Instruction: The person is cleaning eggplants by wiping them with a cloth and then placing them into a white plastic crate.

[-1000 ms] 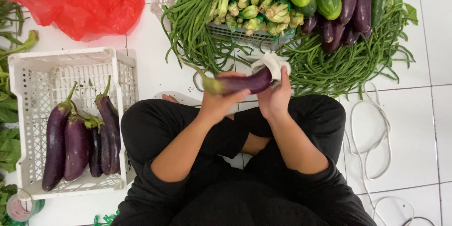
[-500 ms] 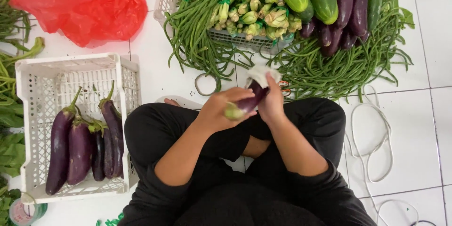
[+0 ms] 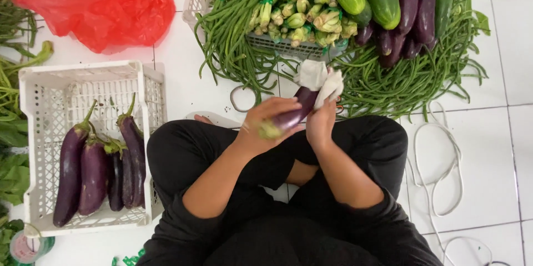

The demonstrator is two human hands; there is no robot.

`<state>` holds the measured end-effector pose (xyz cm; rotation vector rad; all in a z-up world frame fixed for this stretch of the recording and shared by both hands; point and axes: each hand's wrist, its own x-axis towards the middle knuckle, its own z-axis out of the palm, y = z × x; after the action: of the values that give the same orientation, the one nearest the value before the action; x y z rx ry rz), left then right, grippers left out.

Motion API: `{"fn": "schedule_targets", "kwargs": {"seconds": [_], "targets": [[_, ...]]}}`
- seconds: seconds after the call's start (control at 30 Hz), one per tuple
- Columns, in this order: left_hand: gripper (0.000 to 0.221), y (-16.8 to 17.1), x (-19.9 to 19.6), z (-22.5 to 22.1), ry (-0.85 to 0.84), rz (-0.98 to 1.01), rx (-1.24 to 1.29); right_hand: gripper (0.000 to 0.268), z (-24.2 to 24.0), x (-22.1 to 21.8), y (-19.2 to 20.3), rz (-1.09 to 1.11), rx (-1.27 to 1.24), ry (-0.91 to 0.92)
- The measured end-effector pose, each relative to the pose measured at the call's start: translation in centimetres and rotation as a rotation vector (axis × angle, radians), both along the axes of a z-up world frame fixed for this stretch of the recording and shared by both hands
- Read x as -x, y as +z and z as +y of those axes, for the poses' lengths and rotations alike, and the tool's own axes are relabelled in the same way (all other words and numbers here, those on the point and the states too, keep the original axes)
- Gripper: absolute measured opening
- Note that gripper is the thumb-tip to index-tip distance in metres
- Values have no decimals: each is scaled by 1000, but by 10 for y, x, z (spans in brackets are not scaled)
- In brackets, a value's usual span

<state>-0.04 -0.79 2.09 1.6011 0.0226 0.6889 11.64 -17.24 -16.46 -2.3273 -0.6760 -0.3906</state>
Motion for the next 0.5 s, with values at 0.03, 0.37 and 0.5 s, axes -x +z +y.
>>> {"fn": "schedule_targets", "kwargs": {"seconds": [0.03,0.37,0.5], "targets": [[35,-9,-1,3,5,-2,-2,57,2,2,3,-2,-2,5],[46,-54,2,33,117,163,828,66,50,26,137,115,-512,552],[40,-46,2,33,167,172,629,52,41,25,149,812,-929,770]]}}
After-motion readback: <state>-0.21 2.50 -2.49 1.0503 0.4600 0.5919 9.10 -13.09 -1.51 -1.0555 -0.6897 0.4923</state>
